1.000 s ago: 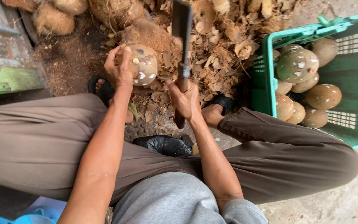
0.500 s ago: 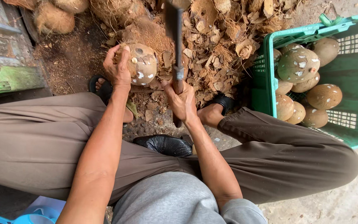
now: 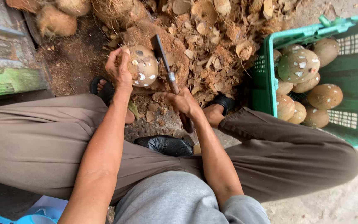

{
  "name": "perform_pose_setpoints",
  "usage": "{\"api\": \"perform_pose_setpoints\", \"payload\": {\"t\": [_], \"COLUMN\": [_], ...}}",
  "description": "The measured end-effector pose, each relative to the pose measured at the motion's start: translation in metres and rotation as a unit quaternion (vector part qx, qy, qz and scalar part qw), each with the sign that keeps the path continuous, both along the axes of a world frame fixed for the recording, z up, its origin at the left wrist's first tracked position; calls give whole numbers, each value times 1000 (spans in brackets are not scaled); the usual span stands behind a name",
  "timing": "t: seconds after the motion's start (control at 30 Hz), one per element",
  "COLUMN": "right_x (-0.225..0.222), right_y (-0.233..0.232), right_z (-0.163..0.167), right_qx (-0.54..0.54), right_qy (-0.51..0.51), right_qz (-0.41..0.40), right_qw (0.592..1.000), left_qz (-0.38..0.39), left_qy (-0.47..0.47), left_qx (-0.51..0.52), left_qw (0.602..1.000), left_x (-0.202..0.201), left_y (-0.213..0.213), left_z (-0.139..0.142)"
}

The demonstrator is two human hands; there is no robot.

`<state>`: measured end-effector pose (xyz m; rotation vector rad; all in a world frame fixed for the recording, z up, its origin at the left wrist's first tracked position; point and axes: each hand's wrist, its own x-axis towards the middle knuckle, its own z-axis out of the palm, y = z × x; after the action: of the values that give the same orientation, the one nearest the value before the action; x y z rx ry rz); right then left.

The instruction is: The person sits on the ground and husks coconuts, holding each coconut against a wooden block and chopping off the fibrous outer husk with a machete. Husked coconuts are placed into a green plastic crate beside them, and discarded husks pile on the ground.

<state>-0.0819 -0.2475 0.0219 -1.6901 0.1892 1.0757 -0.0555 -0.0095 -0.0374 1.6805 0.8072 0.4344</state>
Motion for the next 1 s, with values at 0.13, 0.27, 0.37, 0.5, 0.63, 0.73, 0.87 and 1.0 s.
{"api": "perform_pose_setpoints", "payload": {"t": [0.13, 0.27, 0.37, 0.5, 0.63, 0.73, 0.87, 1.0], "right_x": [-4, -4, -1, -4, -1, 9, 3, -10], "right_y": [-3, -5, -7, 1, 7, 1, -5, 2], "right_z": [-12, -23, -21, -9, 11, 29, 43, 32], "right_qx": [95, 109, 104, 37, 8, 50, 14, -68], "right_qy": [35, 57, 79, 18, -233, -220, -223, -278], "right_qz": [-55, -75, -109, -101, -123, -164, -175, -100], "right_qw": [993, 990, 985, 994, 965, 961, 959, 953], "left_qz": [-14, -103, -240, -277, -143, -81, 1, 111], "left_qy": [2, 24, -89, -22, 87, 164, 228, 167], "left_qx": [22, 113, 159, 43, -92, -122, -77, -131], "left_qw": [1000, 988, 954, 960, 982, 976, 971, 971], "left_x": [-2, -2, 1, 3, 3, 7, 17, 28], "left_y": [-3, -1, 1, -3, -11, -15, -24, -39], "left_z": [-4, 7, 20, 27, 22, 18, 20, 28]}}
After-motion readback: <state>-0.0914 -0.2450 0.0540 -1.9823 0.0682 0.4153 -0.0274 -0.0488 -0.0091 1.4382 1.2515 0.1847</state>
